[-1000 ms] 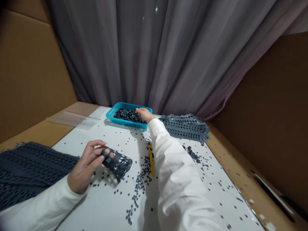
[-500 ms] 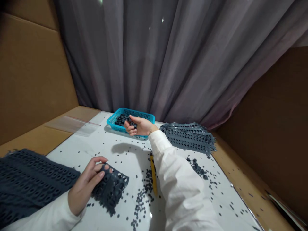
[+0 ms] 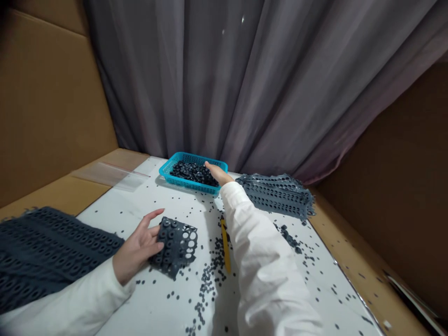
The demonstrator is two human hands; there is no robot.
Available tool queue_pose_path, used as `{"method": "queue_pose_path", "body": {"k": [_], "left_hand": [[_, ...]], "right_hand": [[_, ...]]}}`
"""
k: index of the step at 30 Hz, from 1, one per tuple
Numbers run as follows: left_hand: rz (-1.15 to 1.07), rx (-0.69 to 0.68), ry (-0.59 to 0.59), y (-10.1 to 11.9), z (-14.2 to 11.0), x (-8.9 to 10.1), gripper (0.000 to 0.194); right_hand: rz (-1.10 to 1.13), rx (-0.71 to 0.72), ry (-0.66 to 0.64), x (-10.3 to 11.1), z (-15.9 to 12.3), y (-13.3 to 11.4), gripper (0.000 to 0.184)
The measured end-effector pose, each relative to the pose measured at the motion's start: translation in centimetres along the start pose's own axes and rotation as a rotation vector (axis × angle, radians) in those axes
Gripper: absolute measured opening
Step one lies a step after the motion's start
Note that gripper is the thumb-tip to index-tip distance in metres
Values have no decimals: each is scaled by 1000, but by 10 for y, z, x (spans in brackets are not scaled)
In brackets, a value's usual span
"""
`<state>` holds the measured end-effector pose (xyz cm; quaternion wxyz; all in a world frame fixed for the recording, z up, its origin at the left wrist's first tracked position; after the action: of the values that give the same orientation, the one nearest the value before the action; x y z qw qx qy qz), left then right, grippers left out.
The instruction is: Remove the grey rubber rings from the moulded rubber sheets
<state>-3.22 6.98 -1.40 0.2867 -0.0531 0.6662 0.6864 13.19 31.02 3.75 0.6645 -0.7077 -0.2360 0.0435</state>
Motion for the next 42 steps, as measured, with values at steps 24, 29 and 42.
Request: {"method": "queue_pose_path", "body": {"k": [24, 29, 42], "left_hand": [[561, -53, -83, 1, -11, -9, 37], [237, 36, -136, 0, -10, -16, 28], [-105, -24, 127, 40, 0, 8, 23]], "right_hand": [[-597, 383, -382, -100, -193, -4, 23], [-259, 339, -622, -108, -196, 3, 37], [481, 222, -411, -93, -183, 23, 33]]}}
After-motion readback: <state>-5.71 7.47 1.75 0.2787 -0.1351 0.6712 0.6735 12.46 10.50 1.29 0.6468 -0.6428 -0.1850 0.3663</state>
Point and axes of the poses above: each hand's wrist, its own z-axis towards the middle knuckle, its own x-axis out of the back of the hand, y = z × x, the point moved 3 cm from there along z, towards the middle knuckle, and after that the axes turned 9 degrees about -y, right-handed, at the moved point
